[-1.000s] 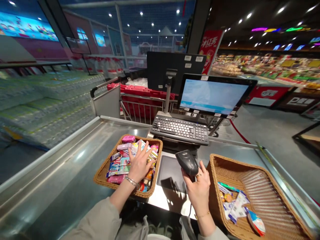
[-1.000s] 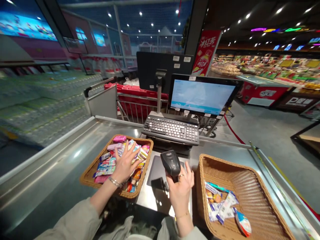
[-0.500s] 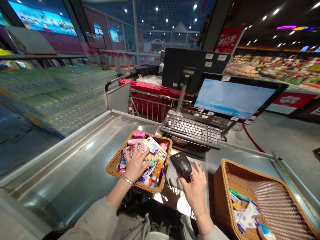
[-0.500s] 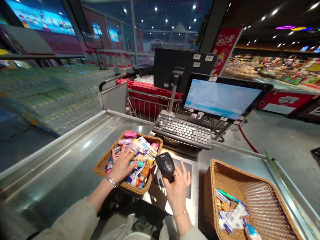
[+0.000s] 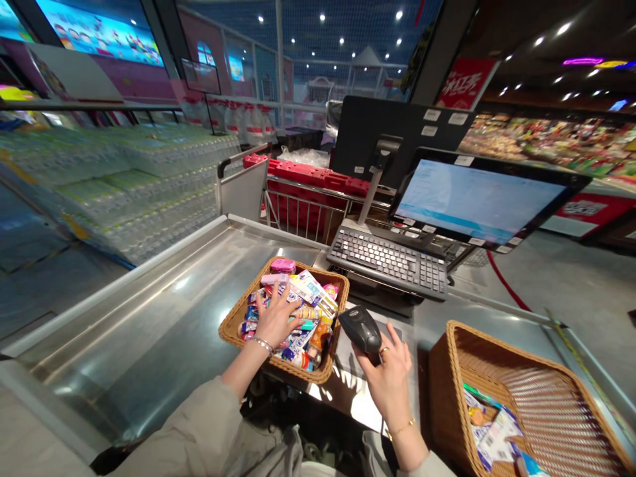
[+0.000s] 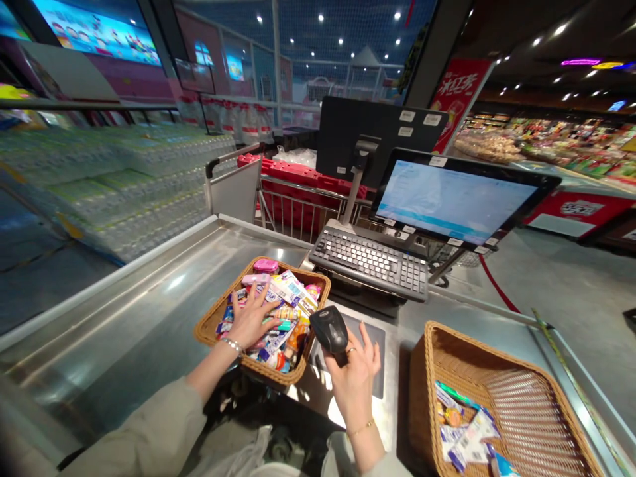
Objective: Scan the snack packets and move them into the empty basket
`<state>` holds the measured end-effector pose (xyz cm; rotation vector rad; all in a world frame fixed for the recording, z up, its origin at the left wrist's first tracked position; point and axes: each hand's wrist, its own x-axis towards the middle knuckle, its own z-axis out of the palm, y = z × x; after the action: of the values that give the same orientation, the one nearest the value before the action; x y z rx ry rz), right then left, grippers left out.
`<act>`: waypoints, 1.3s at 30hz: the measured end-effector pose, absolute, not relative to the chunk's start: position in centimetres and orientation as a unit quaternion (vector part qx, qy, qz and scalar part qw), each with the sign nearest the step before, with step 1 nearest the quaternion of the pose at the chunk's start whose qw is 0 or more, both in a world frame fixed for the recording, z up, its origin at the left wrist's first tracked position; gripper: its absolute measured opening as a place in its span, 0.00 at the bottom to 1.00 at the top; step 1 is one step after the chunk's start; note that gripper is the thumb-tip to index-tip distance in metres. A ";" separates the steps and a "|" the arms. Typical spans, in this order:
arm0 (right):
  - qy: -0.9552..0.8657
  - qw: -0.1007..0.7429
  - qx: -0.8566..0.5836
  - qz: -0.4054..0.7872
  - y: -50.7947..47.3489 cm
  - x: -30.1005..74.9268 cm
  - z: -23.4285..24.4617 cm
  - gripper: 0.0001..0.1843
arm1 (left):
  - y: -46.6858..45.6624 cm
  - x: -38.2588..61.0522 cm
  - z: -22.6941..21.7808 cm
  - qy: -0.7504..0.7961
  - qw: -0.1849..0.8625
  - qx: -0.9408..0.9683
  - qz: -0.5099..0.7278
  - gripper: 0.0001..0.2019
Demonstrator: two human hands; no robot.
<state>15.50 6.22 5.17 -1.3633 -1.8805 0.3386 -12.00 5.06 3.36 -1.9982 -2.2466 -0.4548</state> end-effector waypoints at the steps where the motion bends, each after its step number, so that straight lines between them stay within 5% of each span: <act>1: -0.738 0.387 -0.537 0.131 6.2 15.5 5.1 0.15 | 5.3 -11.9 3.3 -0.733 0.050 -0.662 -0.148 0.16; 17: -0.729 0.397 -0.546 0.111 6.2 16.2 4.8 0.17 | 6.1 -11.1 2.6 -0.719 0.042 -0.681 -0.135 0.20; 39: -0.738 0.396 -0.535 0.112 6.2 16.7 4.4 0.14 | 5.7 -11.1 3.7 -0.756 -0.006 -0.644 -0.123 0.07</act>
<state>16.66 6.20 4.40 -1.3558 -1.8711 0.2847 -11.12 5.68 3.71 -2.0293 -2.3823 -0.3867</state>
